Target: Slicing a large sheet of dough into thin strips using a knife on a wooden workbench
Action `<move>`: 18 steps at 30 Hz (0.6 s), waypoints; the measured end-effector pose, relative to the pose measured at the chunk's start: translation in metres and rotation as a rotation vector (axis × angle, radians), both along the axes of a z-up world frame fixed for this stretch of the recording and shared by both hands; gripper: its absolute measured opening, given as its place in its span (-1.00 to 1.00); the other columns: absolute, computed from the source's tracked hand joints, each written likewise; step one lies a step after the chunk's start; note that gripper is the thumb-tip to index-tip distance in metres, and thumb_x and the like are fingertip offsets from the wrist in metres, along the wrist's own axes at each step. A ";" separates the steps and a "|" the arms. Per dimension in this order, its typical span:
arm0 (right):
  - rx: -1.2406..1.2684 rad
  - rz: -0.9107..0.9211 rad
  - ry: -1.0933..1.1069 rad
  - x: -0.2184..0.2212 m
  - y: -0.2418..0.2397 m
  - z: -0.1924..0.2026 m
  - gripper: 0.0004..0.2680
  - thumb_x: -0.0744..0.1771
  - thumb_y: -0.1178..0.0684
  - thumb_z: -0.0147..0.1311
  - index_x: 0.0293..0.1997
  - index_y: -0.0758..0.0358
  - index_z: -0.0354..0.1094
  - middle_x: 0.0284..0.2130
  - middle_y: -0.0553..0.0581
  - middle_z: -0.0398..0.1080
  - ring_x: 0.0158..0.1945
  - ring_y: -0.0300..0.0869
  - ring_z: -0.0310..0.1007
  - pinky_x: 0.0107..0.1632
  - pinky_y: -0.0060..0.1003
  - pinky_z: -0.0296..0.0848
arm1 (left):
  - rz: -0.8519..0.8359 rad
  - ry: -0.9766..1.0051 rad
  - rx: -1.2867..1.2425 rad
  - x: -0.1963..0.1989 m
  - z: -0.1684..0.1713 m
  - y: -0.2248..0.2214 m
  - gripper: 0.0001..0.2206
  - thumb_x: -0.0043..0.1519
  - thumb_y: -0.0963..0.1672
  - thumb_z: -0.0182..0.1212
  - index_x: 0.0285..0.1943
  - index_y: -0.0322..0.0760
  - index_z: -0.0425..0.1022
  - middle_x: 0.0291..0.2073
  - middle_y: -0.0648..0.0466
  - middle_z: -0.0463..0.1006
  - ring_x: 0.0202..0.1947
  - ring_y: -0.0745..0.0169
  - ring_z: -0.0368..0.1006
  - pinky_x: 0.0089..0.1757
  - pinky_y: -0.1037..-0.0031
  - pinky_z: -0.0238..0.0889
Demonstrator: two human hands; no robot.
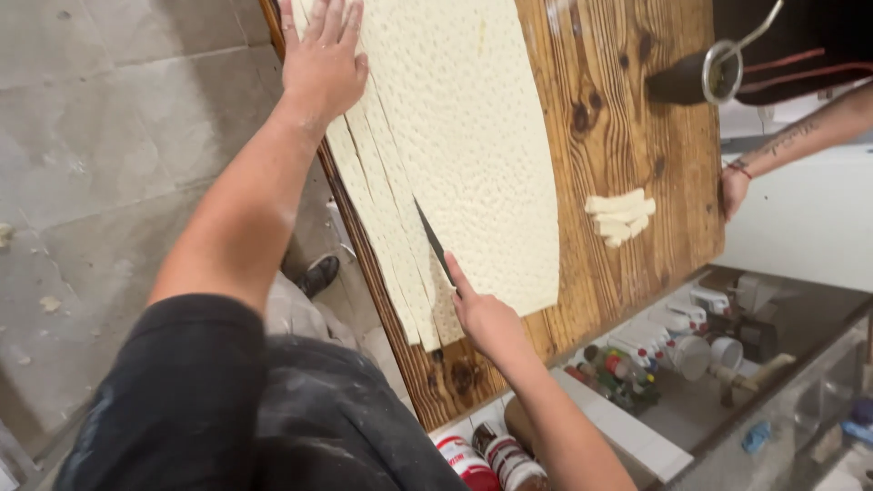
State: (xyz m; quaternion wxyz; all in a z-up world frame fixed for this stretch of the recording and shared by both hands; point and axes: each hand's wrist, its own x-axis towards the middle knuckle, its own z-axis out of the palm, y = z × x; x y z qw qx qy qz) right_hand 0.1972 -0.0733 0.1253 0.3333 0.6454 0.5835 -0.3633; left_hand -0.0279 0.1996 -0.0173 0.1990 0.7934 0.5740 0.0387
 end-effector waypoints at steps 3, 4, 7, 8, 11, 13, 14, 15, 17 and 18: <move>0.081 0.072 0.007 0.016 -0.031 -0.014 -0.44 0.48 -0.04 -0.28 0.60 -0.19 -0.71 -0.68 0.08 0.28 -0.70 -0.12 0.06 -0.60 -0.23 0.04 | -0.008 -0.107 0.071 0.028 0.044 -0.068 -0.41 0.44 -0.05 -0.24 0.65 -0.30 -0.20 0.61 -0.06 -0.24 0.59 0.03 -0.39 0.37 -0.20 -0.66; 0.071 0.045 0.004 0.015 -0.031 -0.017 -0.46 0.48 -0.08 -0.32 0.59 -0.24 -0.71 -0.63 0.16 0.33 -0.67 -0.04 0.16 -0.58 -0.17 0.12 | -0.122 -0.072 -0.046 0.040 0.061 -0.097 -0.39 0.41 -0.03 -0.27 0.63 -0.28 -0.29 0.61 -0.02 -0.32 0.58 0.06 -0.43 0.39 -0.10 -0.62; 0.017 -0.030 -0.004 0.002 -0.025 0.023 -0.50 0.46 -0.11 -0.40 0.58 -0.36 -0.64 -0.38 0.37 0.44 -0.30 0.20 0.38 -0.23 0.03 0.33 | -0.232 -0.027 -0.107 0.059 0.041 -0.152 -0.39 0.41 0.01 -0.37 0.64 -0.23 -0.30 0.62 0.01 -0.35 0.59 0.11 -0.48 0.42 0.01 -0.66; -0.031 -0.065 -0.004 -0.005 -0.023 0.045 -0.52 0.44 -0.11 -0.45 0.58 -0.42 -0.56 -0.18 0.50 0.50 0.03 0.36 0.50 0.09 0.16 0.45 | -0.215 -0.018 -0.057 0.062 0.022 -0.168 -0.40 0.44 0.03 -0.45 0.67 -0.20 -0.22 0.64 0.00 -0.29 0.61 0.13 -0.48 0.42 0.03 -0.74; -0.121 -0.099 -0.052 0.020 -0.078 0.062 -0.54 0.43 -0.13 -0.47 0.57 -0.48 -0.47 -0.11 0.44 0.50 0.02 0.31 0.52 0.07 0.15 0.49 | -0.226 0.000 -0.001 0.062 0.014 -0.171 -0.41 0.49 0.02 -0.39 0.70 -0.25 -0.25 0.65 -0.03 -0.36 0.62 0.06 -0.53 0.42 0.05 -0.83; -0.096 -0.157 -0.029 0.025 -0.108 0.040 -0.54 0.44 -0.11 -0.43 0.57 -0.45 -0.47 -0.14 0.46 0.50 0.00 0.32 0.52 0.05 0.17 0.49 | -0.223 -0.077 -0.029 0.065 0.008 -0.170 -0.39 0.47 0.03 -0.37 0.69 -0.26 -0.25 0.65 -0.03 -0.37 0.62 0.05 -0.55 0.44 0.04 -0.82; -0.049 -0.180 -0.002 0.030 -0.119 0.027 -0.53 0.45 -0.08 -0.40 0.58 -0.41 -0.48 -0.17 0.49 0.51 -0.02 0.33 0.53 0.04 0.18 0.49 | -0.184 -0.146 -0.036 0.066 0.006 -0.167 -0.37 0.45 0.03 -0.35 0.69 -0.28 -0.24 0.65 -0.03 -0.38 0.62 0.04 -0.58 0.45 0.03 -0.81; -0.054 -0.185 -0.002 0.033 -0.133 0.015 -0.53 0.45 -0.08 -0.40 0.58 -0.41 -0.48 -0.17 0.49 0.51 -0.02 0.33 0.53 0.04 0.18 0.49 | -0.188 -0.147 -0.042 0.066 -0.002 -0.178 -0.37 0.45 0.03 -0.35 0.69 -0.28 -0.24 0.65 -0.03 -0.38 0.62 0.04 -0.58 0.45 0.03 -0.81; 0.071 -0.198 0.017 0.038 -0.150 -0.016 -0.54 0.45 -0.10 -0.39 0.58 -0.35 -0.46 -0.14 0.42 0.52 -0.03 0.32 0.54 0.03 0.18 0.51 | -0.141 -0.259 0.270 0.070 -0.016 -0.178 -0.40 0.41 -0.06 -0.07 0.63 -0.45 0.06 0.59 -0.20 -0.07 0.56 -0.13 -0.23 0.36 -0.16 -0.51; 0.073 -0.200 0.016 0.041 -0.151 -0.019 -0.54 0.45 -0.10 -0.39 0.58 -0.35 -0.46 -0.14 0.42 0.52 -0.03 0.32 0.54 0.03 0.18 0.51 | -0.142 -0.260 0.272 0.072 -0.007 -0.185 -0.40 0.41 -0.06 -0.07 0.63 -0.45 0.06 0.59 -0.20 -0.07 0.56 -0.13 -0.23 0.36 -0.16 -0.51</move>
